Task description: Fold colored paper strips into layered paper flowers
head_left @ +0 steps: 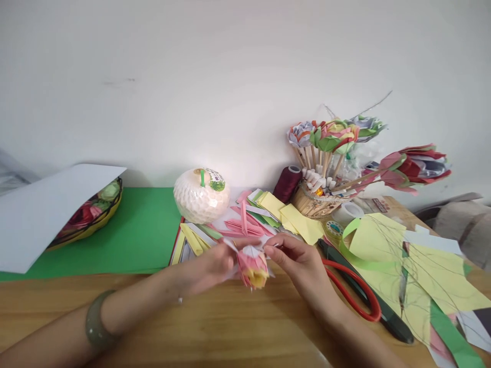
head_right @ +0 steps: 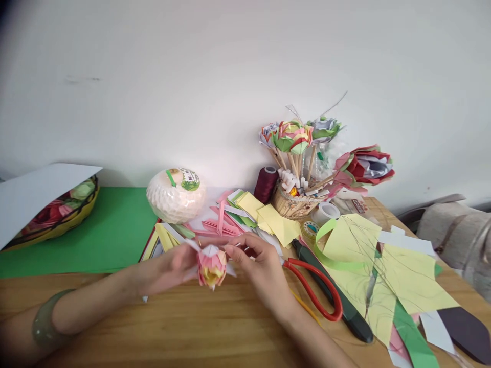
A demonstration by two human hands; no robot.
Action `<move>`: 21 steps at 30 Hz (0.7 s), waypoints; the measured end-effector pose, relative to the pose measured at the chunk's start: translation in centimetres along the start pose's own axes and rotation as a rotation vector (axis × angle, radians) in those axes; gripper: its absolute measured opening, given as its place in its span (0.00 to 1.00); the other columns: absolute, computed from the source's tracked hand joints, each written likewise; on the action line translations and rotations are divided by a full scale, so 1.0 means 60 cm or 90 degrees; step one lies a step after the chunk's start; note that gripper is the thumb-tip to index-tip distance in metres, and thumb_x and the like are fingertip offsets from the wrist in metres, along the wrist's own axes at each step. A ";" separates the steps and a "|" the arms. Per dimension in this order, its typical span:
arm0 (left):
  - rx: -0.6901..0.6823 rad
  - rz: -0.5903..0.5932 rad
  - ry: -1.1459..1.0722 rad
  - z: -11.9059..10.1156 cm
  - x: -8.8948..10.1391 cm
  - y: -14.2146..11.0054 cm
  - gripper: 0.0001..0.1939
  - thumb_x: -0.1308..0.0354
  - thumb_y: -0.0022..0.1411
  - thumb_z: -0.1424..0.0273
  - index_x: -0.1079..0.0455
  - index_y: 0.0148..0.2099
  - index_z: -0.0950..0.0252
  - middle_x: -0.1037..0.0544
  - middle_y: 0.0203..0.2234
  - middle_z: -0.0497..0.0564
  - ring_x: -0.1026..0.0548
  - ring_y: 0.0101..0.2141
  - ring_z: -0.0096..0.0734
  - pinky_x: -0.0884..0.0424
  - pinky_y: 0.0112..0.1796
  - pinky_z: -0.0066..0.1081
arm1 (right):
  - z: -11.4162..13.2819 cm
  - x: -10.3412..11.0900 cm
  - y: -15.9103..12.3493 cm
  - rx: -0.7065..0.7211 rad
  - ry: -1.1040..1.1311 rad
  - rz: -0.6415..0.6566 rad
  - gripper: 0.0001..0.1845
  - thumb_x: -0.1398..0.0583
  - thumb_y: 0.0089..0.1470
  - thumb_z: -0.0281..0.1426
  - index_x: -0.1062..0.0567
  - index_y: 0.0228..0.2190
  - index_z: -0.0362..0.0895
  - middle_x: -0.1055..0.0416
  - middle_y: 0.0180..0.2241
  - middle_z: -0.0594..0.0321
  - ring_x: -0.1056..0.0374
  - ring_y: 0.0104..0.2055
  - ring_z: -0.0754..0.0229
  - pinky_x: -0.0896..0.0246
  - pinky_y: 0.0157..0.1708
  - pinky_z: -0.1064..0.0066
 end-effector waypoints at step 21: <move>0.093 -0.153 0.304 -0.007 0.013 0.005 0.09 0.39 0.52 0.67 0.23 0.34 0.65 0.20 0.29 0.50 0.26 0.33 0.32 0.33 0.36 0.30 | 0.000 -0.024 -0.016 0.155 -0.197 0.067 0.05 0.39 0.52 0.30 0.25 0.34 0.45 0.29 0.28 0.62 0.33 0.29 0.61 0.37 0.30 0.71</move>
Point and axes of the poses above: each hand's wrist, its own y-axis towards the middle knuckle, its own x-axis out of the back of the hand, z = x × y, the point moved 3 cm from there along y, towards the middle knuckle
